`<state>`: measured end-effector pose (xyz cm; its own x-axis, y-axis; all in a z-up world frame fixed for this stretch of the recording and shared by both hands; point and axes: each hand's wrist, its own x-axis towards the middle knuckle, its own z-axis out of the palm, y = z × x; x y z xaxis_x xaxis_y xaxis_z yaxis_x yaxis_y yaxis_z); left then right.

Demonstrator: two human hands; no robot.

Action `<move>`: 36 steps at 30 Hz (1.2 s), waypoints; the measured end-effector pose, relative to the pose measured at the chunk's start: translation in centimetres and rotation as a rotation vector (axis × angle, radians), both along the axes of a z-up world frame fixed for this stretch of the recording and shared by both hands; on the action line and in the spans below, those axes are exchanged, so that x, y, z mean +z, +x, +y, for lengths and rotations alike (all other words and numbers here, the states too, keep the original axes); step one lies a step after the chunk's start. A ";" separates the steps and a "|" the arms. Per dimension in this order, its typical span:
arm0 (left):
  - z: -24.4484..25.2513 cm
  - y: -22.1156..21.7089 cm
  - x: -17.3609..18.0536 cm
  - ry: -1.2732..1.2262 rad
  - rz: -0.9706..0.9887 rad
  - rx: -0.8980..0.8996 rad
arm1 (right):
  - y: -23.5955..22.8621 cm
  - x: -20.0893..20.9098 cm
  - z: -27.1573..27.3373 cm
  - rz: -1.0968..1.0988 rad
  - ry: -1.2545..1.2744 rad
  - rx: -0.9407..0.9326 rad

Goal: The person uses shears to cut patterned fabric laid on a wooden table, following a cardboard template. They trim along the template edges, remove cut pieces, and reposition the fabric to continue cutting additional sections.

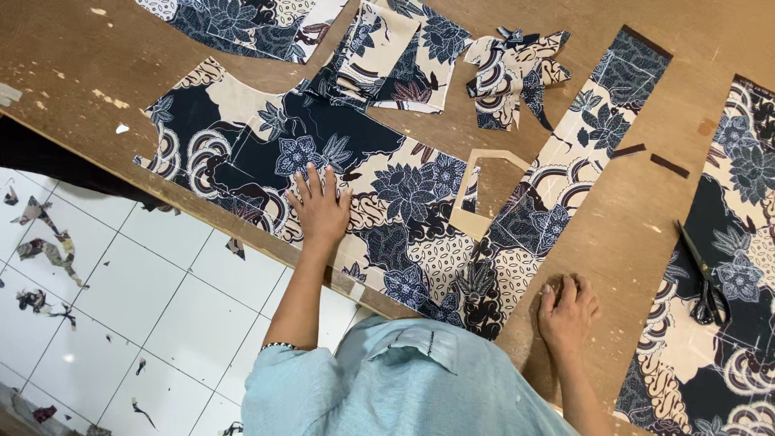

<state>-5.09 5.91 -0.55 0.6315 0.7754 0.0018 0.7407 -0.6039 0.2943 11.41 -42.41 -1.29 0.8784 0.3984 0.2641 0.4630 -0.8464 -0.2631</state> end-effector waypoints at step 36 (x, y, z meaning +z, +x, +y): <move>7.5 -1.2 -1.7 0.053 -0.040 -0.018 | -0.3 0.6 -0.1 0.081 0.027 0.026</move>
